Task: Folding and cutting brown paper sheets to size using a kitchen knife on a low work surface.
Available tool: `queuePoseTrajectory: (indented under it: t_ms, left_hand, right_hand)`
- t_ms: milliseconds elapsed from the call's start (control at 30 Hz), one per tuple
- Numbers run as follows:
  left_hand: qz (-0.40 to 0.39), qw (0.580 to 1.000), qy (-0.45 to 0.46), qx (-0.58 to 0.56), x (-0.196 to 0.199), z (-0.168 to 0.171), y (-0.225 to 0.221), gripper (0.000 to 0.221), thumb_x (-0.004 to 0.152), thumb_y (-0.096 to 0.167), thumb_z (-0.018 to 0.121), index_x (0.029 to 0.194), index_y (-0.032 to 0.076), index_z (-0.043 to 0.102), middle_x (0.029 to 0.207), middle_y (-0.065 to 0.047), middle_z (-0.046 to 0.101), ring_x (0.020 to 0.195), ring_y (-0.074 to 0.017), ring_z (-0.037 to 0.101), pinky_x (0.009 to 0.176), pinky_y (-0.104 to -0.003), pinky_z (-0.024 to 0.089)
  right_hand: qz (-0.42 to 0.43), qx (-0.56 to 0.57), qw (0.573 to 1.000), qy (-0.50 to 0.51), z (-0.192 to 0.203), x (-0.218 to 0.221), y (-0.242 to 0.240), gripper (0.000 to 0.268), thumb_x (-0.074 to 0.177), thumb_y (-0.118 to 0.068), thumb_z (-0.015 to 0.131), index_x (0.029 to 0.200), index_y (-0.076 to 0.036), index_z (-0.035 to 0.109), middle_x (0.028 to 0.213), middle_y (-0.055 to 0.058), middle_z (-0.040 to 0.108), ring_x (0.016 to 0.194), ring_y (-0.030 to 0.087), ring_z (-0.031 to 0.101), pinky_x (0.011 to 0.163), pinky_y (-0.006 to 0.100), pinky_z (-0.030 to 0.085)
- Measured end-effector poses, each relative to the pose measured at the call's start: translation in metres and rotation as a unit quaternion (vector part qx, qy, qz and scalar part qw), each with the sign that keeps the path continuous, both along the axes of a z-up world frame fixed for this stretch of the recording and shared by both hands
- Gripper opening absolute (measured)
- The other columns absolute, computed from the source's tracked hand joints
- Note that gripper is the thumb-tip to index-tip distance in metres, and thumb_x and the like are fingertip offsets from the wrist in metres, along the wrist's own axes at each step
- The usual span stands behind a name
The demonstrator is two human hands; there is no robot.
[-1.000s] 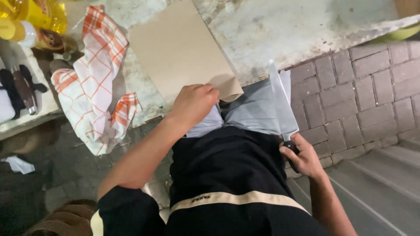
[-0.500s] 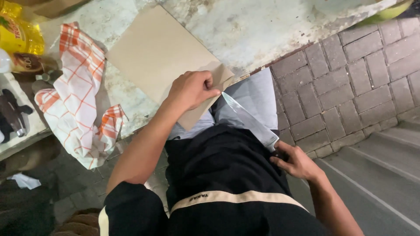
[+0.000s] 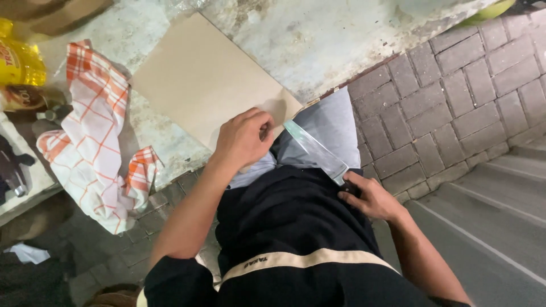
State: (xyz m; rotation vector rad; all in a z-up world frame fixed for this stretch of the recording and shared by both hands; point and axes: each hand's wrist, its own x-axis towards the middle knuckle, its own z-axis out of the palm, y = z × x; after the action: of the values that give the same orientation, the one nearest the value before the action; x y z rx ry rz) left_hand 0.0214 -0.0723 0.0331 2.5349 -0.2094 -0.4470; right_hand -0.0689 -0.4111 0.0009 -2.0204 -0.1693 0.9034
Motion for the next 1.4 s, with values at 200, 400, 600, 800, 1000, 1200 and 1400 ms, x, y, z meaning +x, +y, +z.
queuePoseTrajectory:
  t_ms: [200,400,600,800,1000,1200,1400]
  left_hand:
    - [0.069,0.937,-0.336,0.065,-0.021,-0.005,0.0,0.061,0.086,0.059,0.067,0.119,0.009,0.062,0.115,-0.012,0.054,0.11,-0.033,0.054,0.099,-0.059,0.036]
    - [0.144,0.949,-0.224,0.171,-0.023,-0.013,-0.006,0.074,0.1,0.067,0.044,0.157,0.022,0.03,0.16,-0.025,0.016,0.147,-0.0515,0.008,0.104,-0.077,0.001]
    - [0.112,0.98,-0.137,0.087,-0.019,-0.021,0.023,0.072,0.098,0.067,0.046,0.157,0.029,0.03,0.163,-0.021,0.016,0.148,-0.0495,0.003,0.105,-0.078,-0.004]
    - [0.057,0.989,-0.089,0.107,-0.012,0.007,0.03,0.087,0.09,0.082,0.036,0.159,0.03,0.021,0.163,-0.015,0.003,0.148,-0.0423,-0.006,0.11,-0.076,-0.003]
    - [-0.008,0.985,-0.128,0.118,-0.031,0.013,0.005,0.109,0.076,0.021,0.085,0.161,0.024,0.016,0.164,-0.019,0.003,0.151,-0.042,0.0,0.109,-0.079,0.003]
    - [-0.047,0.981,-0.126,0.138,-0.045,0.01,0.022,0.108,0.075,-0.009,0.074,0.16,0.02,0.014,0.163,-0.022,0.013,0.15,-0.0433,0.012,0.109,-0.078,0.003]
    - [-0.032,0.992,-0.086,0.087,-0.034,0.022,0.028,0.093,0.083,0.036,0.071,0.159,0.016,0.022,0.163,-0.02,0.011,0.151,-0.041,0.008,0.11,-0.076,0.004]
  right_hand:
    - [-0.002,-0.042,0.999,-0.02,0.009,0.021,0.047,0.037,0.082,-0.027,0.075,0.112,-0.008,0.063,0.069,0.022,0.066,0.063,0.033,0.066,0.059,0.046,0.05]
    - [-0.015,0.036,0.999,-0.018,0.025,0.046,0.098,0.02,0.087,-0.014,0.068,0.104,-0.005,0.062,0.052,0.008,0.064,0.049,0.021,0.061,0.056,0.035,0.052]
    - [-0.015,0.146,0.989,0.017,0.001,0.054,0.115,0.008,0.094,-0.009,0.062,0.1,-0.005,0.059,0.05,0.009,0.063,0.042,0.02,0.061,0.05,0.03,0.051]
    - [-0.007,0.085,0.996,0.023,0.009,0.04,0.14,0.022,0.097,-0.022,0.055,0.111,-0.006,0.048,0.062,0.001,0.06,0.057,0.011,0.054,0.067,0.026,0.045]
    - [-0.038,0.143,0.989,0.018,-0.014,0.04,0.11,0.022,0.095,-0.01,0.061,0.114,-0.001,0.057,0.062,0.007,0.066,0.056,0.016,0.064,0.061,0.028,0.05]
    - [-0.018,0.129,0.991,0.038,-0.003,0.049,0.095,0.022,0.095,-0.013,0.061,0.113,-0.003,0.055,0.058,0.009,0.067,0.051,0.018,0.063,0.058,0.03,0.051]
    - [-0.027,0.188,0.979,0.07,-0.001,0.049,0.113,0.02,0.093,-0.013,0.064,0.109,-0.003,0.057,0.062,0.012,0.071,0.052,0.019,0.068,0.058,0.029,0.055]
